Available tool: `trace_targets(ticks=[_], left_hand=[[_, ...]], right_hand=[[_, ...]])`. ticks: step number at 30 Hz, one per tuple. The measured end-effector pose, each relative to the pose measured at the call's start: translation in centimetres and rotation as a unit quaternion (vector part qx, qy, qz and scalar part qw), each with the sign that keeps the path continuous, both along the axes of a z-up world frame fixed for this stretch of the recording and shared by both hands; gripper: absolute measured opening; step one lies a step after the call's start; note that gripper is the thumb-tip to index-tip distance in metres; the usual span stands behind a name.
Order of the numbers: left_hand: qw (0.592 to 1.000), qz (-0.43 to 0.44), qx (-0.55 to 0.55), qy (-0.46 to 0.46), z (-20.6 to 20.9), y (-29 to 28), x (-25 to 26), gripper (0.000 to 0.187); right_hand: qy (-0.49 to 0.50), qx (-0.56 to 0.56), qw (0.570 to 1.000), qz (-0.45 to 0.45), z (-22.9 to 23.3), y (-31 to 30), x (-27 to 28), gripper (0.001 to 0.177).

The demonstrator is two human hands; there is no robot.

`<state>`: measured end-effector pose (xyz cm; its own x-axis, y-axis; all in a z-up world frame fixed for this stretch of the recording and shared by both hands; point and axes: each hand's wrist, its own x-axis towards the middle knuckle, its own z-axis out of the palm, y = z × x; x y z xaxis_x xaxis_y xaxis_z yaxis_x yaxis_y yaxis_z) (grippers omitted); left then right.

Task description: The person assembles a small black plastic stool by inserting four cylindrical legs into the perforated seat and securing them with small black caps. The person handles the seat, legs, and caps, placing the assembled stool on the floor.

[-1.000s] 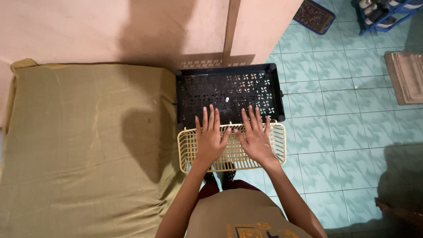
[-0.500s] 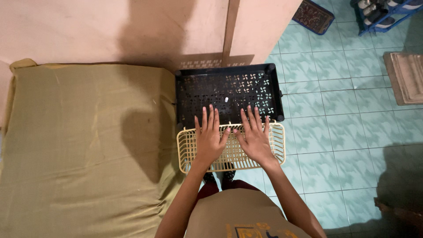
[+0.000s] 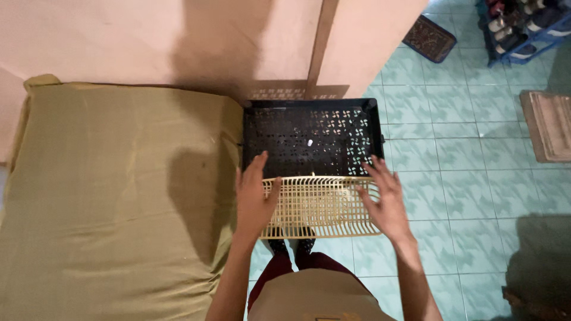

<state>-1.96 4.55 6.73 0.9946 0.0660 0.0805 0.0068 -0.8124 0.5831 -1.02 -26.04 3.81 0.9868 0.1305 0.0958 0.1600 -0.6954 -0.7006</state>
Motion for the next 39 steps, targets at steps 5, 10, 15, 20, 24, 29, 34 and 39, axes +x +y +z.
trace_targets(ticks=[5,10,15,20,24,29,34,39], left_hand=[[0.995,0.063,-0.063,-0.041,0.4,3.7,-2.7,0.070],[0.979,0.123,-0.152,0.063,-1.6,5.8,-6.3,0.075],[0.941,0.178,-0.242,0.158,-4.1,5.8,-8.9,0.051],[0.952,0.180,-0.213,0.123,-3.9,4.4,-9.8,0.048],[0.962,0.178,-0.154,0.137,-0.8,4.0,-10.1,0.051],[0.949,0.156,-0.265,0.074,2.7,4.8,-10.5,0.052],[0.901,0.255,-0.328,0.126,4.6,8.1,-11.4,0.058],[0.856,0.262,-0.446,-0.011,4.3,13.7,-13.4,0.057]], right_hand=[[0.016,0.072,0.994,-0.086,-1.4,-3.1,-2.8,0.065],[0.122,0.101,0.976,-0.150,-5.2,-3.5,-5.9,0.052],[0.100,0.202,0.957,-0.182,-7.8,-2.8,-7.2,0.026],[0.054,0.227,0.956,-0.176,-7.8,-3.3,-7.2,0.022],[0.030,0.216,0.957,-0.191,-5.8,-4.0,-6.8,0.022],[0.017,0.298,0.941,-0.163,-2.8,-4.3,-4.6,0.024],[0.007,0.353,0.930,-0.100,-0.6,-0.5,-0.1,0.028],[0.028,0.415,0.909,-0.016,0.4,8.3,4.6,0.028]])
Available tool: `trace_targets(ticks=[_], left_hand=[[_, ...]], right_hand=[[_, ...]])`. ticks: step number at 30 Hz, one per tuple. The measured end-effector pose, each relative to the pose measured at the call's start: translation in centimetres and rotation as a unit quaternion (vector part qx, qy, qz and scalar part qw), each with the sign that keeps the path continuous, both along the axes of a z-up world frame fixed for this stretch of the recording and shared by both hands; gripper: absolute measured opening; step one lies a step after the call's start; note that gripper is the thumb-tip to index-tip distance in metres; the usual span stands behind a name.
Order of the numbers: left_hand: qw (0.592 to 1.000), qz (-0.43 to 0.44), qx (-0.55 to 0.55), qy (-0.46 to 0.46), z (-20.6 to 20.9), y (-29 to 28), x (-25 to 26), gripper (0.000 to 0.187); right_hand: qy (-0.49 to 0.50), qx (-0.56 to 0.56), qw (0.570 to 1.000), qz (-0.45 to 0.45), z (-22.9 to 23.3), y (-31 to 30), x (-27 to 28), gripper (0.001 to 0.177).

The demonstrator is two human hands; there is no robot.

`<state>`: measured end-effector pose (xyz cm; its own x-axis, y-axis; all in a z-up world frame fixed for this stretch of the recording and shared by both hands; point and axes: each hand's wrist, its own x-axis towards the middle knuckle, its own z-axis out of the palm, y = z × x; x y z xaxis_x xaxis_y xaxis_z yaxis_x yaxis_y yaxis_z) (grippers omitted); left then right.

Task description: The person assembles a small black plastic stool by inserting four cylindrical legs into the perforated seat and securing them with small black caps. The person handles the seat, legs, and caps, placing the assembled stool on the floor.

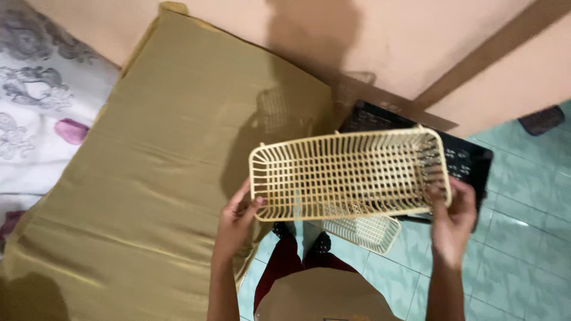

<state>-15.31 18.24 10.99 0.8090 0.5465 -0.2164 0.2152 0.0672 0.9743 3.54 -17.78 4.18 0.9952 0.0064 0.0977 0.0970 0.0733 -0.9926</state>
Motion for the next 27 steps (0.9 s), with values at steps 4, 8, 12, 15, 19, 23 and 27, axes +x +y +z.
trace_targets(ticks=[4,8,12,15,19,23,27], left_hand=[[0.996,0.071,0.003,-0.060,-1.6,6.1,-1.7,0.057],[0.983,0.165,0.054,-0.066,-4.2,12.4,-2.9,0.058],[0.966,0.244,0.038,-0.070,-6.9,17.4,-2.7,0.057],[0.963,0.256,0.069,-0.046,-9.2,20.3,-2.8,0.060],[0.956,0.284,0.042,-0.064,-12.3,23.2,-1.7,0.053],[0.953,0.271,0.088,-0.107,-14.3,25.9,0.1,0.045],[0.944,0.285,0.124,-0.109,-15.7,28.8,1.8,0.050]], right_hand=[[-0.055,0.065,0.991,0.105,-0.7,10.2,4.3,0.032],[-0.080,0.009,0.984,0.159,-1.9,20.8,7.7,0.037],[-0.113,0.081,0.958,0.251,-3.5,30.4,10.5,0.044],[-0.017,-0.014,0.973,0.229,-5.9,35.7,11.3,0.053],[-0.117,-0.016,0.957,0.264,-9.2,42.8,12.9,0.060],[-0.039,0.005,0.953,0.300,-11.6,48.7,14.6,0.067],[-0.010,-0.050,0.948,0.314,-12.5,53.5,16.7,0.071]])
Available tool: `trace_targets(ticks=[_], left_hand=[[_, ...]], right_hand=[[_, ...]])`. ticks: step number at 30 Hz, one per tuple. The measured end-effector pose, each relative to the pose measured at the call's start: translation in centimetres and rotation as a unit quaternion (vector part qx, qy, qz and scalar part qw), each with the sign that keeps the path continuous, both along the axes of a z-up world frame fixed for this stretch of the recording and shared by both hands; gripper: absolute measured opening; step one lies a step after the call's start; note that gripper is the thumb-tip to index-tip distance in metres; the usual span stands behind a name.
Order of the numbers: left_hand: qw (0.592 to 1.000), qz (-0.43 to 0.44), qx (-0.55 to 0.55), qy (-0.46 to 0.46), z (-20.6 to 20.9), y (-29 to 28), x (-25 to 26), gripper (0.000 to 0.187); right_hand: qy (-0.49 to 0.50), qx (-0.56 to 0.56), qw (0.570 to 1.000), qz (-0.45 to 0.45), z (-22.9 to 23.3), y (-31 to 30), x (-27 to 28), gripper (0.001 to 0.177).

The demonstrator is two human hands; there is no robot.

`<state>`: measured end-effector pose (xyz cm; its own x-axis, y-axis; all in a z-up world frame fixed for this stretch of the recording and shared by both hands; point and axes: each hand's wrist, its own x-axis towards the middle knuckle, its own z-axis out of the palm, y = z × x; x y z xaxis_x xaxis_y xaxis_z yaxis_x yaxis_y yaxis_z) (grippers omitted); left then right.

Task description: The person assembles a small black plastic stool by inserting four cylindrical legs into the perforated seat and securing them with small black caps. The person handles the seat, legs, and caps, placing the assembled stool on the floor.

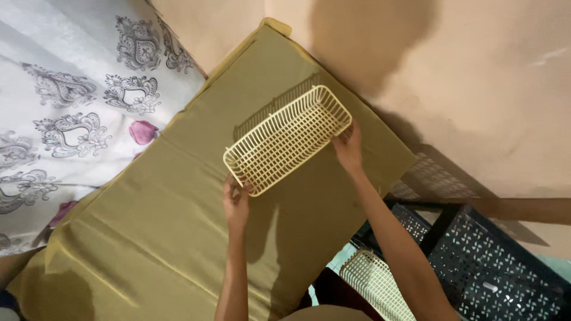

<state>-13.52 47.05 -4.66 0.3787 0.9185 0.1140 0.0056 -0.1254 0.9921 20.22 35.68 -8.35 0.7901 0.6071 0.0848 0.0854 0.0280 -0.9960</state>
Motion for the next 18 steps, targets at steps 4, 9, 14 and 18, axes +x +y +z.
trace_targets(ticks=[4,9,14,18], left_hand=[[1.000,0.020,-0.011,0.012,-1.5,2.2,0.7,0.056],[0.998,0.043,-0.046,0.010,-3.5,3.1,0.9,0.060],[1.000,0.023,0.011,-0.002,-4.4,2.9,0.9,0.059],[0.999,0.036,0.006,0.013,-3.7,2.2,1.2,0.059]], right_hand=[[0.014,-0.087,0.996,-0.008,-0.5,3.2,1.1,0.079],[0.006,-0.029,1.000,0.008,-1.5,5.5,1.5,0.079],[0.020,-0.050,0.998,0.030,-3.7,6.0,1.1,0.079],[0.022,-0.026,0.999,0.037,-5.7,5.8,1.4,0.078]])
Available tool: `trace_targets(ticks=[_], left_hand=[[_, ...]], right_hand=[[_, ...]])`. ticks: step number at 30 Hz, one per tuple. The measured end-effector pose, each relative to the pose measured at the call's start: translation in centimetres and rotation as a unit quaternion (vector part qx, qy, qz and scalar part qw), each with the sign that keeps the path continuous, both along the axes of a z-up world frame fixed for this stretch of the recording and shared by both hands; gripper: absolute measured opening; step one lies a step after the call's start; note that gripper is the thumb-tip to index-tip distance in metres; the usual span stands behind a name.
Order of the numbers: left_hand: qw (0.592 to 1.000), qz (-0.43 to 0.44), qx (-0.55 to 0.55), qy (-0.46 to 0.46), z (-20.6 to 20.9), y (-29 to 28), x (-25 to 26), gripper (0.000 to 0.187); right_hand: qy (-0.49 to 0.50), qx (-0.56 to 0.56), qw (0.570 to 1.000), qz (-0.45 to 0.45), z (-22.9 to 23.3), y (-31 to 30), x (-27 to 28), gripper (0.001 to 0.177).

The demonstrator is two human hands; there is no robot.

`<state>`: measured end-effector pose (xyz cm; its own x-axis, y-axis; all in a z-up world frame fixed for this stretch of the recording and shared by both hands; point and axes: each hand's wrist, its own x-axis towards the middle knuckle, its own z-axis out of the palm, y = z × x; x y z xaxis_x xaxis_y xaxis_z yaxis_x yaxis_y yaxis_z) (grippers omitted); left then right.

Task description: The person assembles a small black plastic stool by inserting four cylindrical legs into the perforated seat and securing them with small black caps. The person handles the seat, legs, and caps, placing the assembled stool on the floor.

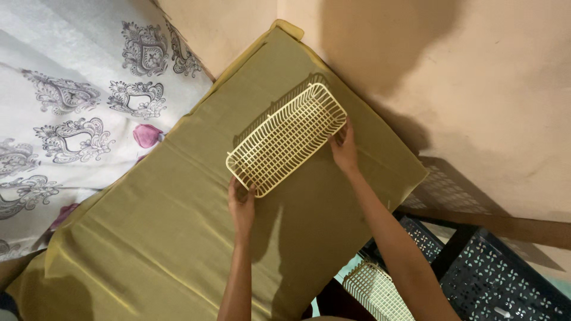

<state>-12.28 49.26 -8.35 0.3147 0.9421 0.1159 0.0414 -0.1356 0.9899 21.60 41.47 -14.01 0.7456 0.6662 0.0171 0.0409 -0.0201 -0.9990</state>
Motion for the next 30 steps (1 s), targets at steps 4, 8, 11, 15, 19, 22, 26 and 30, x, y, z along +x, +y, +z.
trace_targets(ticks=[4,8,11,15,19,22,26,30], left_hand=[[1.000,0.007,-0.004,-0.009,1.7,-0.3,0.7,0.058],[0.991,0.060,-0.026,0.120,3.3,-1.3,1.2,0.062],[0.977,0.089,-0.056,0.187,4.0,-2.0,1.3,0.064],[0.969,0.083,0.114,0.202,4.6,-2.6,1.3,0.077],[0.960,0.112,0.169,0.191,5.5,-5.2,2.0,0.088],[0.964,0.028,0.129,0.231,6.4,-9.4,2.4,0.068],[0.962,-0.162,0.111,0.192,7.2,-16.4,3.8,0.041],[0.935,-0.319,0.031,0.155,8.0,-22.8,4.9,0.041]], right_hand=[[0.007,0.048,0.999,0.007,-1.0,0.4,0.3,0.083],[-0.053,-0.037,0.998,0.025,0.2,-0.1,1.0,0.082],[-0.140,-0.145,0.978,0.048,2.4,-1.4,1.4,0.085],[-0.097,-0.229,0.968,0.041,4.6,-4.1,0.6,0.081],[-0.069,-0.157,0.985,-0.003,4.3,-7.9,-1.7,0.054],[-0.008,0.018,1.000,0.019,4.2,-11.7,-4.1,0.046],[0.027,0.046,0.999,0.007,7.1,-17.9,-8.5,0.040],[0.032,0.046,0.998,0.017,12.7,-24.7,-12.4,0.038]])
